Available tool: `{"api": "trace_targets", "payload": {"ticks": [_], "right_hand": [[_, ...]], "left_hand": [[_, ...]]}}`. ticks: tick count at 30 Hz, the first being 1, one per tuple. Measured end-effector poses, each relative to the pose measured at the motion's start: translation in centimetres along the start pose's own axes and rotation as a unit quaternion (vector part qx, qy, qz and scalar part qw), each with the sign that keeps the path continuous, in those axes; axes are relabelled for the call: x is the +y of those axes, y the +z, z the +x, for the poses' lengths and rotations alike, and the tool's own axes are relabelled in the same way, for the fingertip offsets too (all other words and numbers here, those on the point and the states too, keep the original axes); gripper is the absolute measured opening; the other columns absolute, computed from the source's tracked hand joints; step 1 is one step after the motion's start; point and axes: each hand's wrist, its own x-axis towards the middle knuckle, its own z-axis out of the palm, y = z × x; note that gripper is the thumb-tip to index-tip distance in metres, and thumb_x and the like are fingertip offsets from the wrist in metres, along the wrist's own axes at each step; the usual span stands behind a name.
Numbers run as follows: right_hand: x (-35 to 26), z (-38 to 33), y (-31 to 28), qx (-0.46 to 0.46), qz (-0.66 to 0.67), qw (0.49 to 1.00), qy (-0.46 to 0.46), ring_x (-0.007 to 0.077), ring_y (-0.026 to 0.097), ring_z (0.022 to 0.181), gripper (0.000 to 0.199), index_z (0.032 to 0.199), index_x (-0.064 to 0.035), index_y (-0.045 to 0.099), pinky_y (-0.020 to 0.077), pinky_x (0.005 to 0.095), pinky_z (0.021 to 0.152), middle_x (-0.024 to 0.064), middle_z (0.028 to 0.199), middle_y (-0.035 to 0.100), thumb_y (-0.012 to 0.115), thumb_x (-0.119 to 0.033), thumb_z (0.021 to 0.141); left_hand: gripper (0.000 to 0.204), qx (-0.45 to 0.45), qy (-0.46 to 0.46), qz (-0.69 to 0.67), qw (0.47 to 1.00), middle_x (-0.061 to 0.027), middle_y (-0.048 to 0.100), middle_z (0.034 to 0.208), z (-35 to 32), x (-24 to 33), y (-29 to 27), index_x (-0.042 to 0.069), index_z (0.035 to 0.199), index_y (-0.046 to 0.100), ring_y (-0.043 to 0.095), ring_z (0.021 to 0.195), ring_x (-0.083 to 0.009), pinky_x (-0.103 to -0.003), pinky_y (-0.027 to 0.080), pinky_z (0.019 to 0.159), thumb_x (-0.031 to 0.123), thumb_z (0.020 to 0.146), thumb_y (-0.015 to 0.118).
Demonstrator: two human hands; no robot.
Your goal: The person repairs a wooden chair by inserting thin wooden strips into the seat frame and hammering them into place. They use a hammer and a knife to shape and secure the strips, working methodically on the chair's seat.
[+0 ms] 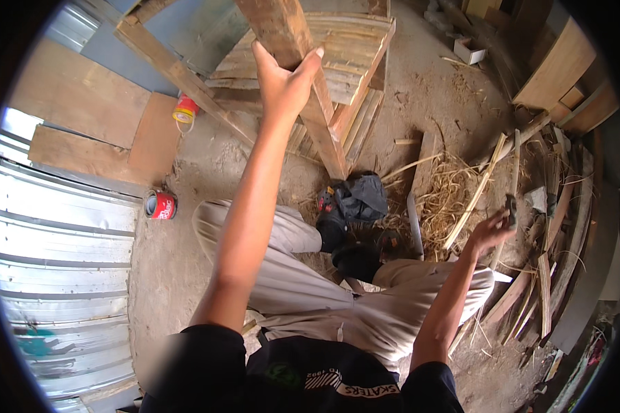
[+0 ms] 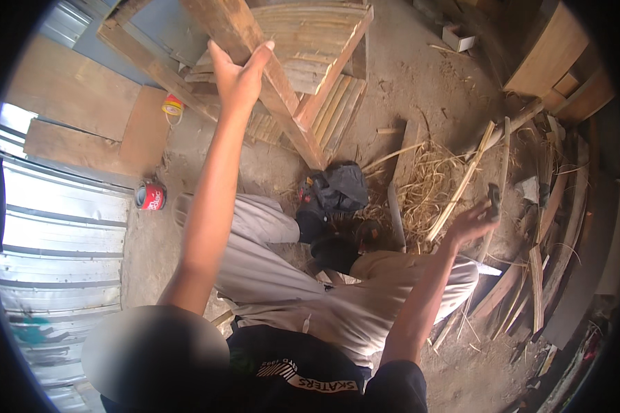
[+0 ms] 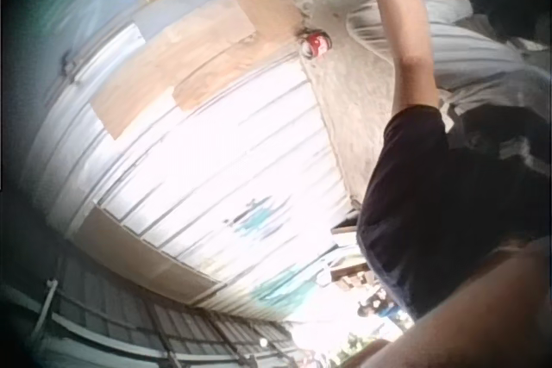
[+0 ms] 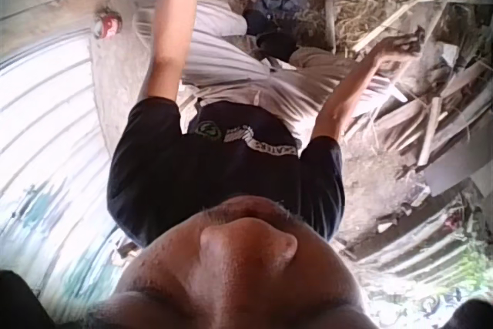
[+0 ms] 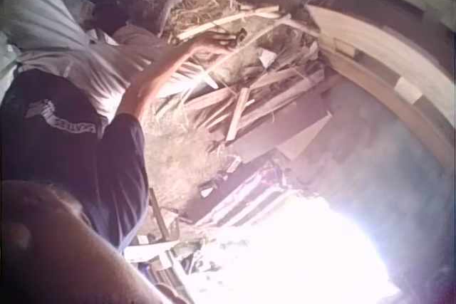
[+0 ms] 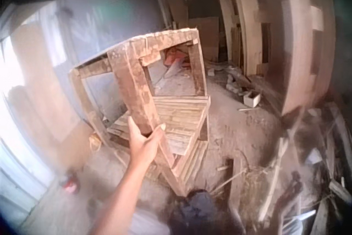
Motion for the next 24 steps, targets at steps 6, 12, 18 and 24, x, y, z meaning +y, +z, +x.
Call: {"api": "trace_targets", "payload": {"ticks": [6, 12, 18, 24], "right_hand": [[1.1, -4.4, 2.7, -0.284, -0.067, 0.955, -0.044, 0.0185, 0.05, 0.06, 0.024, 0.116, -0.006, 0.059, 0.0437, 0.0363, 0.055, 0.0065, 0.073, 0.059, 0.058, -0.024, 0.101], [5.1, -12.4, 5.7, -0.53, -0.149, 0.834, -0.016, 0.0398, 0.068, 0.082, 0.046, 0.125, -0.0057, 0.06, 0.0517, 0.0468, 0.072, 0.0241, 0.09, 0.07, 0.068, -0.035, 0.091], [0.9, -14.5, 5.8, -0.397, -0.211, 0.873, -0.188, 0.0379, 0.067, 0.086, 0.031, 0.112, -0.0024, 0.062, 0.0515, 0.0508, 0.078, 0.0197, 0.094, 0.068, 0.069, -0.024, 0.091], [-6.1, -21.8, 2.6, -0.581, 0.077, 0.805, -0.091, 0.0337, 0.068, 0.076, 0.016, 0.102, -0.0009, 0.063, 0.0548, 0.039, 0.071, 0.0177, 0.086, 0.067, 0.068, -0.011, 0.09]], "left_hand": [[0.087, 0.098, 0.062, 0.21, 0.971, -0.0262, 0.027, 0.15, -12.2, -5.7, -0.1, -0.002, 0.149, 0.017, 0.028, 0.141, -0.0368, -0.052, 0.021, 0.116, 0.026, 0.088, 0.072], [0.049, -0.111, -0.177, 0.231, 0.95, -0.0227, 0.058, 0.122, -29.3, -11.1, -4.7, 0.001, 0.13, 0.048, 0.055, 0.116, -0.0431, -0.048, 0.046, 0.098, 0.003, 0.085, 0.066], [0.05, -0.289, -0.201, 0.288, 0.891, -0.0189, 0.053, 0.129, -35.2, -14.9, -5.0, 0.006, 0.131, 0.047, 0.051, 0.122, -0.0389, -0.052, 0.038, 0.104, 0.012, 0.085, 0.066], [0.064, -0.301, -0.115, 0.393, 0.861, -0.0206, 0.048, 0.139, -35.6, -20.1, -2.7, 0.002, 0.139, 0.043, 0.043, 0.135, -0.0374, -0.054, 0.032, 0.112, 0.012, 0.081, 0.067]]}}
